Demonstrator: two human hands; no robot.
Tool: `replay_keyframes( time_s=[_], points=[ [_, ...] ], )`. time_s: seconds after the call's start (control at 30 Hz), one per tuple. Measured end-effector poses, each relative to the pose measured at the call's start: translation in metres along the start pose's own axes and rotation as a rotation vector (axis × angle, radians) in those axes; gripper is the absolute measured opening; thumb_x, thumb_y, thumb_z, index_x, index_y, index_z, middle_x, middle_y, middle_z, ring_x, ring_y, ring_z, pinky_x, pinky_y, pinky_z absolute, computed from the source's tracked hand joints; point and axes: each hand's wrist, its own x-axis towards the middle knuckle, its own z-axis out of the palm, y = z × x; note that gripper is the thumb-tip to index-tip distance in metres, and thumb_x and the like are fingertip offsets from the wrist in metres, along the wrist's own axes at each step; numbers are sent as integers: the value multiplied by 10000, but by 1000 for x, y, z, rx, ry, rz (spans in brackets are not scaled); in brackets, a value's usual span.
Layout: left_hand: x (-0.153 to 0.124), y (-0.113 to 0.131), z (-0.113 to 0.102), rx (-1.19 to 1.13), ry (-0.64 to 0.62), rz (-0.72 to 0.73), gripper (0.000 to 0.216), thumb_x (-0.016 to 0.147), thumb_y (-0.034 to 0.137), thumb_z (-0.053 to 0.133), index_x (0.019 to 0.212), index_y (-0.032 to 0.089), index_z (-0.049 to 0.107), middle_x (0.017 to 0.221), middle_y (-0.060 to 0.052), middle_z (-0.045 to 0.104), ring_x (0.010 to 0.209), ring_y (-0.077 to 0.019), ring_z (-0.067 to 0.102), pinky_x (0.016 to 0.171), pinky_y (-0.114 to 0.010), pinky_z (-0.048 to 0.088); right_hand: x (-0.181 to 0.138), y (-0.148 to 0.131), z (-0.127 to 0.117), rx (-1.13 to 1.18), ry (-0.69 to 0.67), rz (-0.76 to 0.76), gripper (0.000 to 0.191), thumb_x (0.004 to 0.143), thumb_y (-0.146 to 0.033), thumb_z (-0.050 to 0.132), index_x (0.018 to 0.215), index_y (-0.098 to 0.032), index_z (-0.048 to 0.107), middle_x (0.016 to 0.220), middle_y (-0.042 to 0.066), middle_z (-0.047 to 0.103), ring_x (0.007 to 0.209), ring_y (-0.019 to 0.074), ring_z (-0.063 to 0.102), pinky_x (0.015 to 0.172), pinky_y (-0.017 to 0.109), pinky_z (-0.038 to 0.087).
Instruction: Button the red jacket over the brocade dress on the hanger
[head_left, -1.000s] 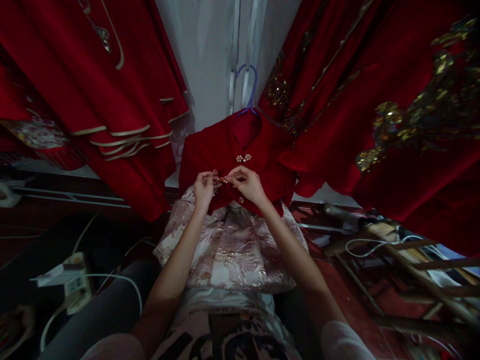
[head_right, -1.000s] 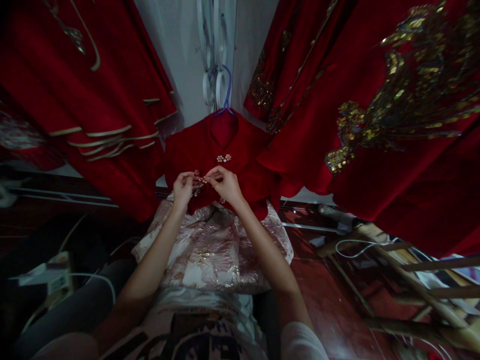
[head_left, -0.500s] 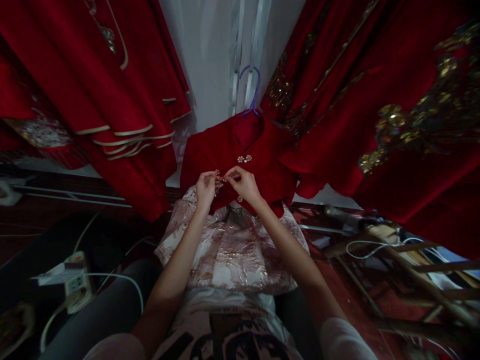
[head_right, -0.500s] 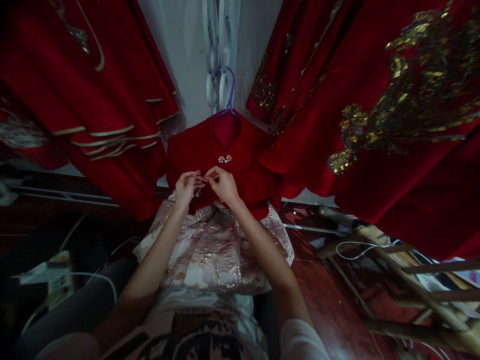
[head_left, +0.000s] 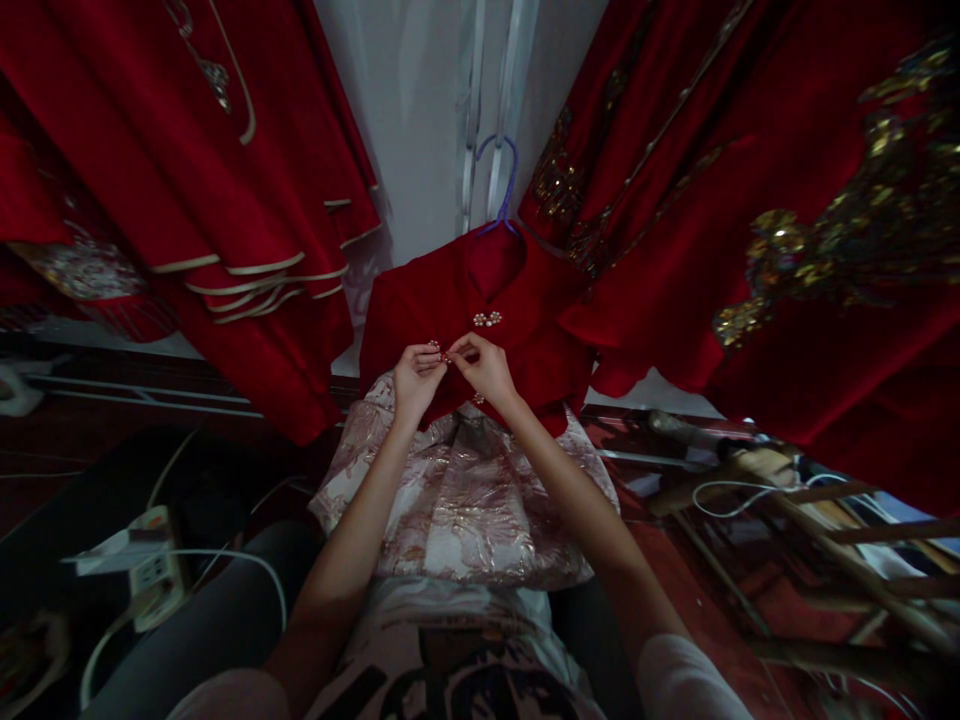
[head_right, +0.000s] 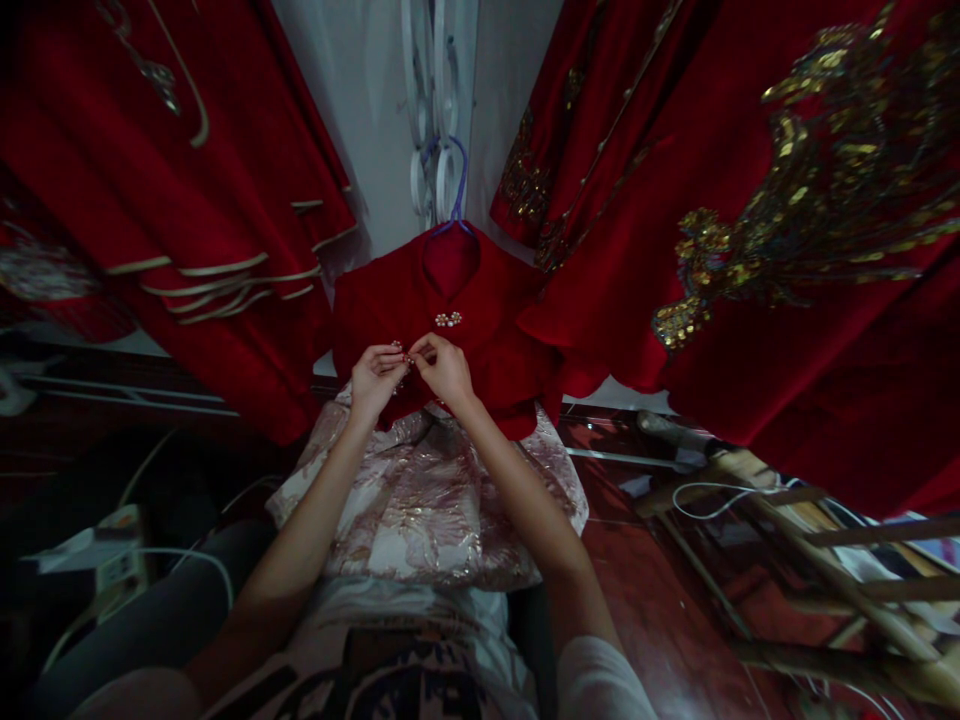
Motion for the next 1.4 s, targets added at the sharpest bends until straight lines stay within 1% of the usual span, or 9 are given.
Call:
replay_keyframes(
  time_s=[0.53, 0.63, 0.73, 0.83, 1.0, 1.1, 1.2, 1.3, 1.4],
  points=[
    [-6, 12, -3, 164, -66, 110, 208, 726, 203, 660, 925, 186, 601, 884, -34, 678, 795, -122, 665, 718, -236, 544, 0, -1, 2, -2, 26, -9, 56, 809, -191, 565, 828, -207, 615, 822, -11, 679, 743, 114, 657, 728, 231, 515],
    [0, 8, -10, 183, -73, 107, 231, 735, 224, 656, 960, 192, 609, 888, -39, 685, 786, -129, 667, 701, -242, 544, -5, -5, -4, 43, 9, 12, 47, 813, -208, 579, 847, -202, 611, 832, -4, 692, 765, 115, 671, 744, 235, 529],
    [8, 3, -24, 273, -81, 106, 170, 723, 238, 655, 883, 184, 634, 808, -36, 693, 704, -131, 657, 658, -242, 529, -18, -6, -20, 41, -54, 54, 82, 818, -215, 584, 880, -194, 633, 851, 16, 710, 790, 120, 681, 751, 242, 537],
    [13, 0, -41, 390, -194, 114, 110, 721, 246, 629, 796, 182, 679, 763, -40, 707, 646, -135, 643, 631, -242, 512, -37, 1, -40, 2, -171, 95, 117, 827, -216, 576, 900, -190, 664, 856, 27, 723, 779, 127, 685, 721, 245, 536],
    [13, 6, -57, 608, -424, 191, 178, 733, 241, 614, 829, 264, 762, 779, -29, 727, 655, -157, 643, 632, -251, 496, -54, 23, -54, -80, -339, 195, 145, 852, -230, 549, 879, -187, 684, 804, 29, 732, 643, 128, 680, 608, 236, 514],
    [11, 10, -60, 704, -514, 125, 186, 723, 224, 627, 817, 291, 772, 692, -10, 722, 558, -162, 625, 557, -248, 470, -56, 29, -48, -145, -392, 214, 164, 865, -255, 547, 893, -200, 699, 732, 25, 727, 616, 146, 680, 567, 235, 484],
    [8, 8, -63, 848, -476, 72, 203, 707, 214, 637, 838, 283, 776, 632, -9, 703, 484, -165, 591, 512, -255, 446, -57, 28, -39, -264, -373, 206, 142, 836, -268, 603, 920, -209, 702, 731, 35, 731, 671, 172, 694, 583, 236, 463],
    [6, 4, -65, 925, -485, 42, 289, 693, 191, 643, 947, 268, 758, 653, -9, 705, 549, -165, 624, 543, -244, 455, -59, 26, -32, -390, -321, 222, 192, 827, -276, 627, 994, -198, 678, 743, 51, 732, 708, 183, 698, 603, 234, 437],
    [3, 4, -61, 951, -563, -81, 311, 675, 166, 666, 975, 231, 716, 756, 1, 727, 663, -138, 660, 611, -208, 470, -60, 26, -28, -421, -335, 251, 200, 821, -299, 642, 987, -188, 649, 706, 36, 712, 675, 164, 680, 587, 221, 405]
  ],
)
